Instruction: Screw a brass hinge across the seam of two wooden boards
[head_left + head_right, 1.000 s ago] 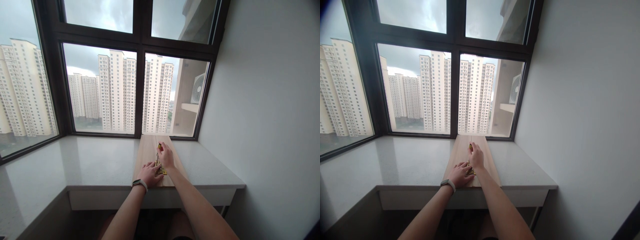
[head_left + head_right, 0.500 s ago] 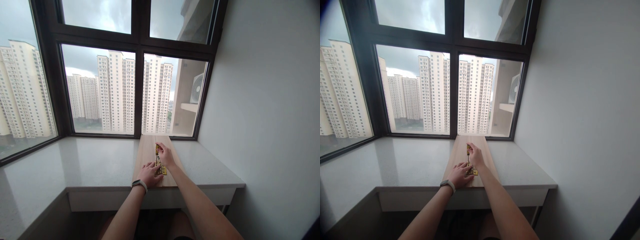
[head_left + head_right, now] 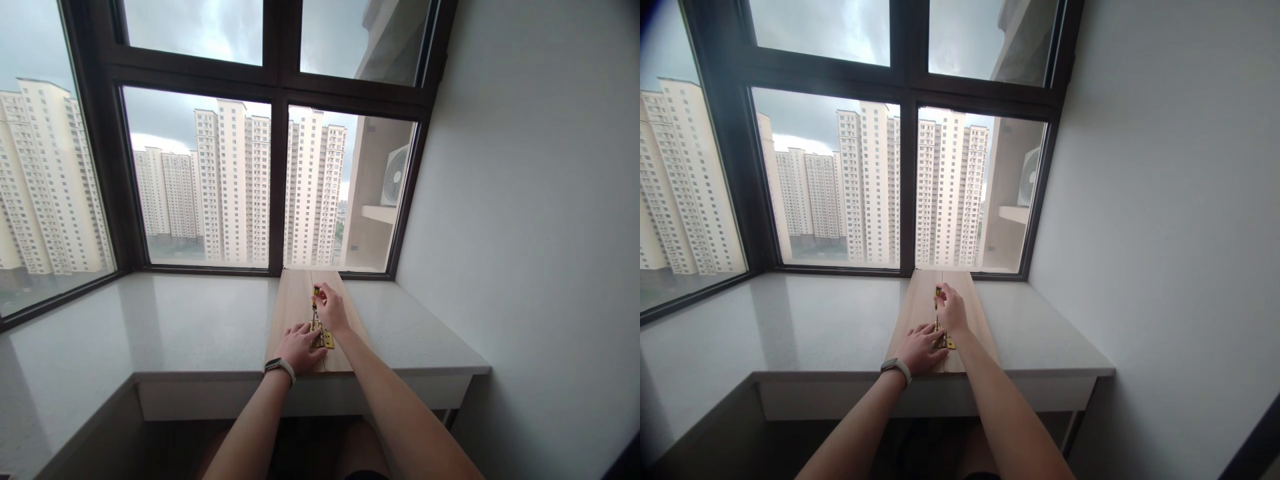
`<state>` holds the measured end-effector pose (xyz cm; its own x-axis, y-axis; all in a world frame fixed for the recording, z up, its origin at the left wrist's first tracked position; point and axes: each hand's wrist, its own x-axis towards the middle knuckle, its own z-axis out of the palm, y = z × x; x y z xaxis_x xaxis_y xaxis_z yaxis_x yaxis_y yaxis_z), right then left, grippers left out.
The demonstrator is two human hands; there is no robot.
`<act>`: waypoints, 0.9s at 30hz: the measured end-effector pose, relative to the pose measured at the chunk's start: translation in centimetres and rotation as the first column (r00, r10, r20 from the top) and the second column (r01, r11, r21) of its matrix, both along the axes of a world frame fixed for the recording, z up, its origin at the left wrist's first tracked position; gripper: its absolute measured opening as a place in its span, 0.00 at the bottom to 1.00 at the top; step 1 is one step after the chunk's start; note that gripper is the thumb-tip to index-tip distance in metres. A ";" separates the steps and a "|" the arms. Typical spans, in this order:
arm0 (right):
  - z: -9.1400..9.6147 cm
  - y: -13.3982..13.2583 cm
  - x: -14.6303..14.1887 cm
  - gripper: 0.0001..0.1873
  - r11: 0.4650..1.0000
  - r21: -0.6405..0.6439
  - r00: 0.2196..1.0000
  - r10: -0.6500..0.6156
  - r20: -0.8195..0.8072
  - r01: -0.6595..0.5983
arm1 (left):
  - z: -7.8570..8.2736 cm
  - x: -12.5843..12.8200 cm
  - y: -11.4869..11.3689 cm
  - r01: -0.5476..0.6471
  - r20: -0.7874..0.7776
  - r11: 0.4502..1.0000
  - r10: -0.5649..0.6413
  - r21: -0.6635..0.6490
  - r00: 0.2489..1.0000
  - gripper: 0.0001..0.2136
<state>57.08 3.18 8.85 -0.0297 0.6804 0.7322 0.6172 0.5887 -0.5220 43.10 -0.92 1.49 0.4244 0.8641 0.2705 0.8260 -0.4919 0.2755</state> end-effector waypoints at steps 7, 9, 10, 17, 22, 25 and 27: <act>-0.7 -0.5 -1.0 0.16 0.985 0.083 0.987 -0.153 0.040 0.150 | 0.0 -0.1 0.0 0.019 0.009 1.000 -0.020 0.017 1.000 0.28; -0.7 -0.7 -0.9 0.18 0.986 0.080 0.988 -0.148 0.048 0.143 | -0.1 -0.1 0.1 0.019 0.011 1.000 -0.019 0.024 1.000 0.28; -0.6 -0.7 -0.8 0.18 0.990 0.073 0.990 -0.128 0.055 0.124 | -0.2 -0.1 0.1 0.017 0.012 1.000 -0.018 0.026 1.000 0.28; 0.1 -0.3 0.3 0.19 0.992 -0.038 0.993 0.116 -0.035 -0.117 | -0.2 -0.1 0.3 0.009 0.003 1.000 -0.009 0.013 1.000 0.31; 0.4 0.1 0.5 0.17 0.977 -0.118 0.982 0.166 -0.095 -0.176 | 0.0 -0.1 0.1 0.003 -0.001 1.000 -0.003 -0.027 1.000 0.33; 0.4 0.2 0.5 0.15 0.985 -0.100 0.985 0.130 -0.111 -0.141 | 0.0 -0.1 0.2 -0.001 -0.006 0.999 0.001 -0.041 1.000 0.33; 0.3 0.1 0.5 0.15 0.989 -0.085 0.987 0.115 -0.114 -0.125 | -0.1 -0.1 0.3 0.002 -0.002 0.999 -0.002 -0.034 1.000 0.33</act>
